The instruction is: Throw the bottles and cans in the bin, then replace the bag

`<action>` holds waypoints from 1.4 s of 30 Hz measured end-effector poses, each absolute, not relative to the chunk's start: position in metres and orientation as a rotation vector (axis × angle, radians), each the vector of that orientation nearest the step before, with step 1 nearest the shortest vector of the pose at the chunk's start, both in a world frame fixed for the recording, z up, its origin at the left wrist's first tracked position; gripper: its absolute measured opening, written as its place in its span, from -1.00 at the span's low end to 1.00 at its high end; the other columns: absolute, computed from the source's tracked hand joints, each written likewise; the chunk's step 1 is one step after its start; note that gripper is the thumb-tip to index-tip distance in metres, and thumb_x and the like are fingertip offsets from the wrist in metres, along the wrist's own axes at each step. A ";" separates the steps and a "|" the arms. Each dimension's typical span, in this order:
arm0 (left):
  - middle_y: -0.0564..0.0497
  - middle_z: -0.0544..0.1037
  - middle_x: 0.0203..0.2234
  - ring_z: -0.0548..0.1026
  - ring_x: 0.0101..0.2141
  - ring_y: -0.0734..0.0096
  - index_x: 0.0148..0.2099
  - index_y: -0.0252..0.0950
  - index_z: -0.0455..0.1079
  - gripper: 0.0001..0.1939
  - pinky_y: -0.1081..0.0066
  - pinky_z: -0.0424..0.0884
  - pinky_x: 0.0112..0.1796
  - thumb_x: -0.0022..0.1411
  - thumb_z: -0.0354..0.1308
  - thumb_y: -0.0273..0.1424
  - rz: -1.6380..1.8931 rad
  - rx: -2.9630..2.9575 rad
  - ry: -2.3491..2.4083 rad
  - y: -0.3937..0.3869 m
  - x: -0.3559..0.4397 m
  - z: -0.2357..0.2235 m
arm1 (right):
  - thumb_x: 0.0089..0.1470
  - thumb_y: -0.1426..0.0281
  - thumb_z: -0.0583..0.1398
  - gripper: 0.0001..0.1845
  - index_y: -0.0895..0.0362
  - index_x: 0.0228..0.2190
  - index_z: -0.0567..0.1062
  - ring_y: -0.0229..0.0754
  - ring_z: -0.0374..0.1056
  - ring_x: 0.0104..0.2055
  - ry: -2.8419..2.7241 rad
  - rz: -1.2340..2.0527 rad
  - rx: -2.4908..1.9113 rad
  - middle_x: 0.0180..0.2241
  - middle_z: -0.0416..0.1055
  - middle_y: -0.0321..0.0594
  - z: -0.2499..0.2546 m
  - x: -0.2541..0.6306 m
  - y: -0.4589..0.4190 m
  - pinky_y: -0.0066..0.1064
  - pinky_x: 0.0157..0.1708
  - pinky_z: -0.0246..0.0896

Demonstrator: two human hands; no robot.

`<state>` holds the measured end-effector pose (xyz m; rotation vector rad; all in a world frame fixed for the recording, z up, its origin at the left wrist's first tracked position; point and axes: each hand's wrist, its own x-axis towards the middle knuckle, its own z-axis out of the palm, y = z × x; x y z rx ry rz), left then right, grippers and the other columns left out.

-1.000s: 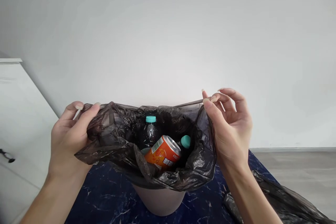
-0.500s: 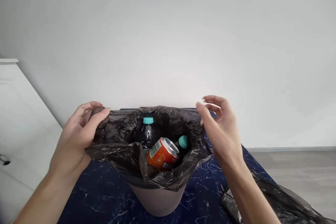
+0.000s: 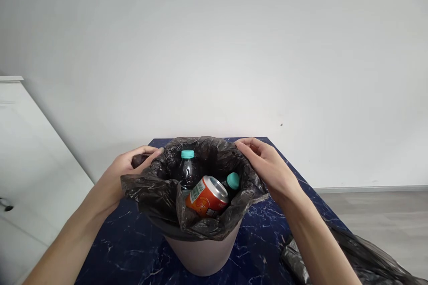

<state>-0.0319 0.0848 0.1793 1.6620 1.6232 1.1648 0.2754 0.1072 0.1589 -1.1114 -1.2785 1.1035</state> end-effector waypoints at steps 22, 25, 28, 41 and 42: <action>-0.06 0.75 -0.26 0.69 -0.28 0.25 -0.07 -0.18 0.72 -0.45 0.51 0.59 -0.35 -0.05 0.62 0.00 1.580 1.087 1.323 0.078 -0.008 0.191 | -0.09 0.05 0.58 -0.44 -0.04 -0.08 0.66 -0.17 0.63 -0.22 -0.964 1.092 -0.821 -0.14 0.67 -0.27 0.162 0.263 0.110 -0.42 -0.21 0.57; -0.07 0.74 -0.32 0.71 -0.31 0.15 -0.07 -0.20 0.72 -0.45 0.41 0.64 -0.36 -0.07 0.64 -0.05 1.595 1.120 1.318 0.075 -0.007 0.197 | -0.11 0.07 0.59 -0.44 -0.02 -0.10 0.65 -0.15 0.64 -0.27 -0.929 1.114 -0.813 -0.24 0.67 -0.28 0.165 0.263 0.111 -0.40 -0.26 0.58; -0.06 0.73 -0.36 0.71 -0.35 0.13 -0.06 -0.19 0.71 -0.47 0.36 0.66 -0.37 -0.06 0.63 -0.09 1.609 1.119 1.293 0.070 -0.007 0.200 | -0.11 0.08 0.58 -0.41 -0.01 -0.07 0.63 -0.08 0.65 -0.28 -0.903 1.134 -0.812 -0.29 0.67 -0.27 0.165 0.263 0.111 -0.32 -0.25 0.62; 0.11 0.56 -0.49 0.47 -0.48 0.46 -0.20 -0.17 0.62 -0.68 0.56 0.37 -0.49 0.14 0.51 -0.08 1.788 1.403 1.461 0.055 -0.014 0.210 | 0.08 0.16 0.52 -0.71 -0.04 -0.18 0.68 -0.34 0.47 -0.32 -0.913 0.898 -0.709 -0.28 0.55 -0.34 0.163 0.268 0.111 -0.57 -0.27 0.46; 0.12 0.56 -0.50 0.45 -0.47 0.47 -0.21 -0.16 0.62 -0.70 0.54 0.33 -0.49 0.18 0.48 -0.07 1.801 1.485 1.571 0.052 -0.016 0.212 | 0.09 0.15 0.51 -0.70 -0.04 -0.17 0.68 -0.34 0.44 -0.34 -0.927 0.872 -0.725 -0.29 0.53 -0.34 0.164 0.268 0.110 -0.56 -0.31 0.44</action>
